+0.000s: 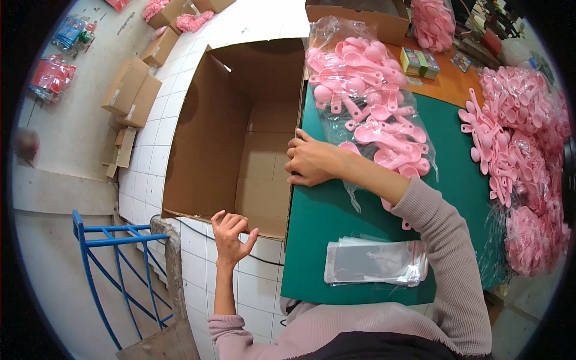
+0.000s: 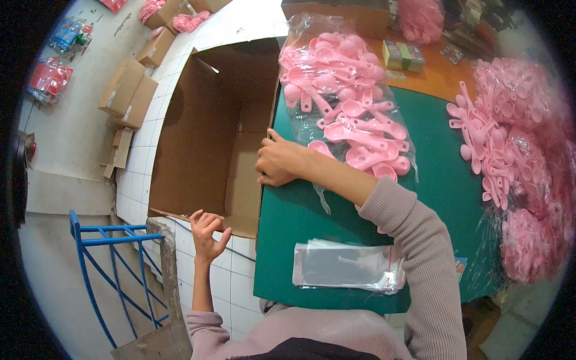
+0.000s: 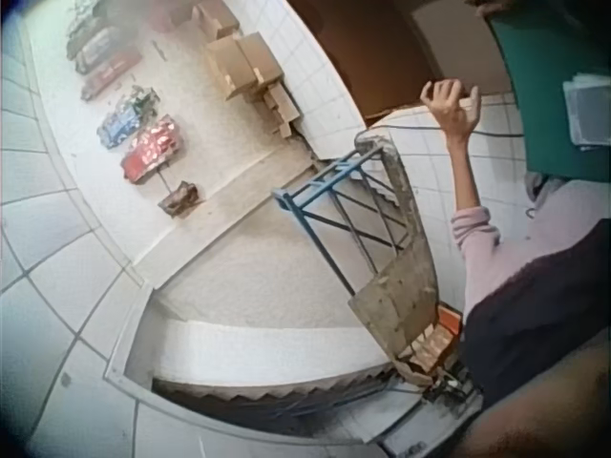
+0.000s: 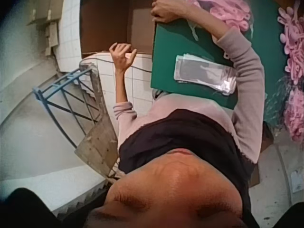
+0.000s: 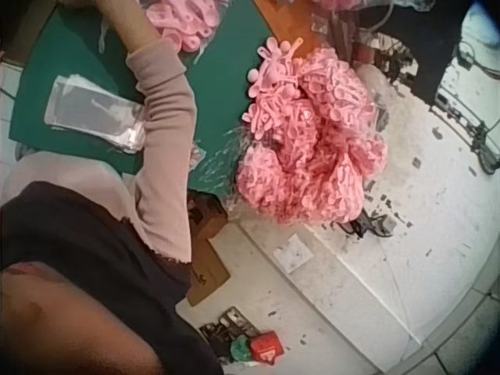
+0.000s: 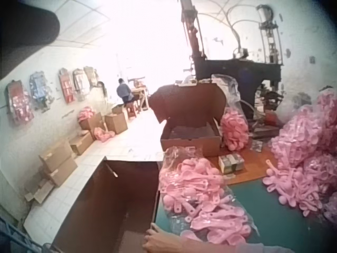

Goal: The person unpacks pink plastic spoons from a clear plastic bag and places them on a green table. They repeatedly pick up spoons, separate them, and arrange them on the table. The person also handles small colorful cards and a stack of clear plastic bags.

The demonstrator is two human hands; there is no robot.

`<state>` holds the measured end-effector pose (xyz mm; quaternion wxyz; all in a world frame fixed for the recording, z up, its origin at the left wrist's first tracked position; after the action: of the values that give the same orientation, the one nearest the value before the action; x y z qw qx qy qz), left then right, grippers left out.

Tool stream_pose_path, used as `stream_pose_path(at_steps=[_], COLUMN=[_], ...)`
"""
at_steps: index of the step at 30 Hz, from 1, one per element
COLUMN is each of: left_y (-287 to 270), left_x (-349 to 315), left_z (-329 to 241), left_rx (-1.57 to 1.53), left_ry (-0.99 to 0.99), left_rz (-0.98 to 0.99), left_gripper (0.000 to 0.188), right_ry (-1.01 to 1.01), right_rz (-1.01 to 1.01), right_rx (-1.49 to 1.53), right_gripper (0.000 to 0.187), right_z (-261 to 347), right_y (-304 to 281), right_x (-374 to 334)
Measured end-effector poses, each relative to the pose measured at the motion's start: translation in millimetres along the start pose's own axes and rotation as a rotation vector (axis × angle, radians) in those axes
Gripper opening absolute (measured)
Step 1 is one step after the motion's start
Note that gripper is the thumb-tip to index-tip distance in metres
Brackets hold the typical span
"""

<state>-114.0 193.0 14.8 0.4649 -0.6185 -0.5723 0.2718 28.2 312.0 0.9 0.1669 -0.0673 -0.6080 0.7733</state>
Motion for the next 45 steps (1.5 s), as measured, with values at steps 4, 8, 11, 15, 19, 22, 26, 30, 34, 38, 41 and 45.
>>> stream_pose_path(at_steps=[4, 8, 11, 15, 19, 22, 26, 30, 34, 38, 41, 45], left_y=[-5.8, -7.3, -6.4, -6.0, -0.7, -2.0, -3.0, -0.1, -2.9, -20.7, -28.3, -37.3], left_x=[-18.5, -32.8, -32.0, -23.8, -19.7, -15.7, -10.8, -7.0, 0.1, 3.4, -1.1, 15.3], left_z=[-2.9, -2.8, -3.8, -13.2, -20.7, -29.2, -39.9, -43.0, -50.3, -68.9, -92.4, -129.6], left_rx=[0.006, -0.001, 0.014, 0.051, 0.057, 0.029, 0.005, -0.002, 0.016, 0.039, 0.118, 0.088], left_ry=[-0.002, -0.035, -0.042, 0.004, 0.055, 0.059, 0.087, 0.104, 0.118, 0.096, 0.149, 0.213], left_rz=[-0.026, -0.044, -0.063, -0.031, 0.009, 0.001, -0.003, 0.012, -0.007, -0.113, -0.153, -0.177], left_gripper=[0.019, 0.016, 0.016, 0.014, 0.012, 0.012, 0.015, 0.016, 0.016, 0.016, 0.010, 0.012], right_ry=[-0.001, -0.003, -0.003, -0.002, 0.006, -0.001, -0.013, -0.067, -0.054, 0.089, 0.237, 0.685], right_rz=[-0.002, 0.000, 0.001, 0.007, 0.012, 0.009, 0.018, -0.296, -0.406, -0.178, -0.242, -0.109], right_rx=[0.017, 0.019, 0.023, 0.022, 0.028, 0.029, 0.030, -0.081, -0.031, 0.207, 0.251, 0.162], right_gripper=[0.038, 0.038, 0.038, 0.038, 0.037, 0.037, 0.038, 0.037, 0.035, 0.026, 0.020, 0.022], right_z=[-2.0, -0.3, 0.2, 0.6, -1.9, -1.6, -0.7, 10.4, 18.5, 30.9, 18.6, -10.9], right_y=[1.4, 0.9, 0.0, 0.1, 1.3, 2.2, 4.5, -19.7, -49.9, -104.1, -126.6, -118.8], right_x=[0.8, 0.5, -0.6, -1.2, 0.6, 1.6, 1.7, -2.1, -16.9, -67.5, -134.8, -231.6])
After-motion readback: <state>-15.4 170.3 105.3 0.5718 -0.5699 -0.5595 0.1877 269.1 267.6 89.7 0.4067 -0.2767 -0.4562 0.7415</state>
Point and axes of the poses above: each hand's wrist, its own x-axis towards the middle knuckle, its own y-axis out of the palm, z = x × y, the point moved 10 cm from there along x, towards the middle knuckle, and after that the axes turned 4 degrees about -y, right-handed, at the moved point
